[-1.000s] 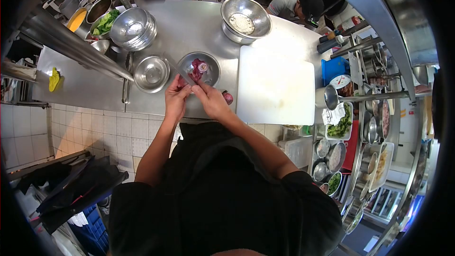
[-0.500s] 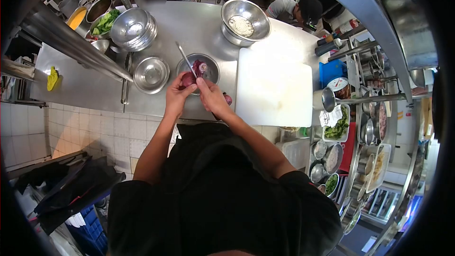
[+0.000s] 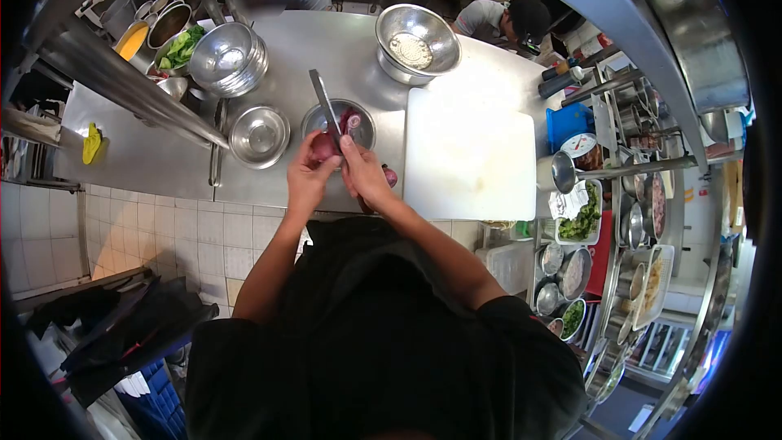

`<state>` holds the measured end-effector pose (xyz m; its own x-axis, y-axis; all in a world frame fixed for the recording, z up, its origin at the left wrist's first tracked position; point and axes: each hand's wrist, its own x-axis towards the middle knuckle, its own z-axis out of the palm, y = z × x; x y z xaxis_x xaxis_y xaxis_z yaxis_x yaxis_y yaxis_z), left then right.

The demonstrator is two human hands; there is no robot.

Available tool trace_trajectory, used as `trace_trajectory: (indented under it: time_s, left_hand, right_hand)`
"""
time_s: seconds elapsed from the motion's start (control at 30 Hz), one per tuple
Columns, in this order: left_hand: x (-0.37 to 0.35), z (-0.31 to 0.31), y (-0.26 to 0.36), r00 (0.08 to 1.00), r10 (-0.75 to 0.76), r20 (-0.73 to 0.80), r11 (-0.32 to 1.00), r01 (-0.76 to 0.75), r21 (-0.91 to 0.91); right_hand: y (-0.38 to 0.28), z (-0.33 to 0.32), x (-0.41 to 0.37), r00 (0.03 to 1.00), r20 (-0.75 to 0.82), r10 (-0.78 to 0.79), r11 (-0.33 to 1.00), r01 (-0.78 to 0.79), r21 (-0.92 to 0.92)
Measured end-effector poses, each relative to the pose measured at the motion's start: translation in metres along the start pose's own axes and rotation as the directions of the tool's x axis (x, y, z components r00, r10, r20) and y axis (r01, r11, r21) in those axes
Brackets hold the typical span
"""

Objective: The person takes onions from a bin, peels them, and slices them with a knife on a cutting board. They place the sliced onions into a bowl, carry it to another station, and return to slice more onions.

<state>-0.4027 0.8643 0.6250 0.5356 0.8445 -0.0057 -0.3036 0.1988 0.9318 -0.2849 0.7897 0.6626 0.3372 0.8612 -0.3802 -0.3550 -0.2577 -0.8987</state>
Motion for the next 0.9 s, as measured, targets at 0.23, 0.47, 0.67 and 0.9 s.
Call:
trace_trajectory:
  time_s: [0.23, 0.47, 0.67, 0.9]
  left_hand:
    - [0.016, -0.026, -0.009, 0.961, -0.267, 0.069, 0.879, 0.272, -0.392]
    - [0.018, -0.023, -0.022, 0.941, -0.334, -0.061, 0.909, 0.305, -0.284]
    - [0.014, -0.044, -0.023, 0.961, -0.268, 0.073, 0.87, 0.274, -0.411]
    - [0.022, -0.045, -0.002, 0.93, -0.339, 0.146, 0.755, 0.361, -0.548]
  right_hand:
    - [-0.002, -0.014, 0.002, 0.969, 0.042, 0.243, 0.966, -0.246, 0.085]
    - [0.0, -0.017, 0.006, 0.948, -0.023, 0.318, 0.938, -0.311, 0.157]
    - [0.011, -0.034, 0.021, 0.935, -0.065, 0.349, 0.933, -0.341, 0.114]
    - [0.009, -0.04, 0.025, 0.947, -0.111, 0.303, 0.948, -0.311, -0.066]
